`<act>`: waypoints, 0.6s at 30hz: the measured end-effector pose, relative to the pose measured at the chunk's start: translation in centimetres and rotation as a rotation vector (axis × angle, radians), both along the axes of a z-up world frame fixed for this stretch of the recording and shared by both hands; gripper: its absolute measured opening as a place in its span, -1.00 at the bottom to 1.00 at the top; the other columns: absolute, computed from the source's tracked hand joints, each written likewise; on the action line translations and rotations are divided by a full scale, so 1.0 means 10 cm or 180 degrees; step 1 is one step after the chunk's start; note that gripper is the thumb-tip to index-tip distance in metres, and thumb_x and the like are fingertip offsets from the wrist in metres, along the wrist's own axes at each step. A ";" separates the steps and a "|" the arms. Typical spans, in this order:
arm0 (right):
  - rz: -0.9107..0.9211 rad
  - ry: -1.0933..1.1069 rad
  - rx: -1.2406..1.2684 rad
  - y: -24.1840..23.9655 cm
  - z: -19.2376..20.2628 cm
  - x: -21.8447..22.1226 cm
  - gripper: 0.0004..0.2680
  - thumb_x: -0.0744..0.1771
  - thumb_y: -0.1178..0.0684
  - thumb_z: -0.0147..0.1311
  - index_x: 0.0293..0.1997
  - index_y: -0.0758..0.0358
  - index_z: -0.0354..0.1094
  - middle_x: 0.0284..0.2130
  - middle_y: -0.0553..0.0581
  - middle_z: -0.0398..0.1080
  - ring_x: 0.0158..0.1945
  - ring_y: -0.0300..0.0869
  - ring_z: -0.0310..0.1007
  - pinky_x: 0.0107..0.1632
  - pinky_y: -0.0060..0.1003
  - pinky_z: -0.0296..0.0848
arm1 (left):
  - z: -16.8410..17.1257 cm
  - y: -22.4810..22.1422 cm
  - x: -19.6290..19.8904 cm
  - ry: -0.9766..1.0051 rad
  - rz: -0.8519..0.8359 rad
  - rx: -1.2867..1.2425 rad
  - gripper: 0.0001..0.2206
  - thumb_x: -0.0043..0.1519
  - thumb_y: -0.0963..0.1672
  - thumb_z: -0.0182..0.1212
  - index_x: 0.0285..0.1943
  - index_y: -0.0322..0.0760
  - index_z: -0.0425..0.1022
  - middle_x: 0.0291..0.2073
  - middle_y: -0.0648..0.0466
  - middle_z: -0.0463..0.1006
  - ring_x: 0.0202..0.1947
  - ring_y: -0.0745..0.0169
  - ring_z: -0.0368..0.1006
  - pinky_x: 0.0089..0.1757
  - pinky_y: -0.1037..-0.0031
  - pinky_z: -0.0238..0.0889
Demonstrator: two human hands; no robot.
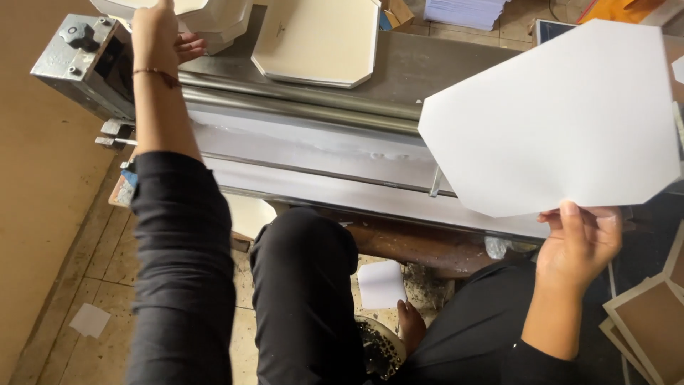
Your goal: Feeding paper sheets through a gluing machine and stacking the finished pieces.
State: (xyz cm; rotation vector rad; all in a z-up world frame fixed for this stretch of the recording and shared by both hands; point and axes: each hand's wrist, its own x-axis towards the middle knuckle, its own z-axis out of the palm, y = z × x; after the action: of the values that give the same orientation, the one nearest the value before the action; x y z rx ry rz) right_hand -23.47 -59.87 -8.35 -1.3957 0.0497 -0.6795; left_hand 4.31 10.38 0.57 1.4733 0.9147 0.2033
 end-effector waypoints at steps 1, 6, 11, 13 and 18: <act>0.0002 0.0002 -0.0003 -0.01 0.00 0.00 -0.90 0.48 0.14 0.22 0.04 0.07 0.37 -0.22 0.08 0.45 -0.24 -0.15 0.50 -0.14 -0.27 0.67 | -0.03 0.03 0.04 0.0002 0.0002 -0.0003 -0.43 0.34 0.09 0.03 0.38 -0.39 0.28 -0.11 -0.08 0.76 -0.21 0.05 0.91 -0.24 0.32 0.93; 0.0090 -0.0074 -0.0160 0.05 0.06 -0.01 -0.89 0.48 0.11 0.23 0.05 0.12 0.34 -0.21 0.13 0.47 -0.26 -0.12 0.52 -0.14 -0.29 0.65 | 0.14 0.13 0.04 0.0411 -0.0147 -0.0596 -0.56 0.31 -0.02 0.29 0.38 -0.11 0.46 -0.07 -0.06 0.79 -0.03 -0.02 0.88 -0.05 0.30 0.93; 0.0138 -0.0193 -0.0219 0.00 0.03 0.04 -0.89 0.47 0.13 0.23 0.06 0.18 0.35 -0.18 0.19 0.50 -0.27 -0.11 0.52 -0.15 -0.27 0.62 | 0.04 0.42 0.31 0.0663 -0.0244 -0.0777 -0.33 0.37 0.03 0.30 0.64 -0.18 0.16 0.00 0.03 0.87 -0.02 0.14 0.93 -0.02 0.38 0.94; 0.0139 -0.0199 -0.0219 0.00 0.03 0.04 -0.89 0.47 0.14 0.22 0.06 0.19 0.35 -0.18 0.20 0.49 -0.27 -0.10 0.51 -0.15 -0.27 0.60 | 0.07 0.49 0.35 0.0694 -0.0383 -0.0873 -0.26 0.39 0.04 0.31 0.74 -0.01 0.03 0.04 0.08 0.88 0.02 0.21 0.94 -0.01 0.39 0.93; 0.0166 -0.0153 -0.0178 0.03 0.13 0.00 -0.90 0.47 0.12 0.21 0.07 0.17 0.37 -0.14 0.15 0.51 -0.24 -0.12 0.53 -0.15 -0.28 0.64 | 0.39 0.24 0.15 0.0832 -0.0113 -0.0818 -0.78 0.34 0.03 0.34 -0.06 -0.10 0.58 -0.20 0.26 0.85 -0.19 0.46 0.92 -0.15 0.72 0.91</act>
State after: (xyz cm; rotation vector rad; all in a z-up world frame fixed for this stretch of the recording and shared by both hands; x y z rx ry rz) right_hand -23.47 -59.59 -7.07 -1.4287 -0.0440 -0.6750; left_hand 5.83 12.79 4.43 1.2929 1.0801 -0.1332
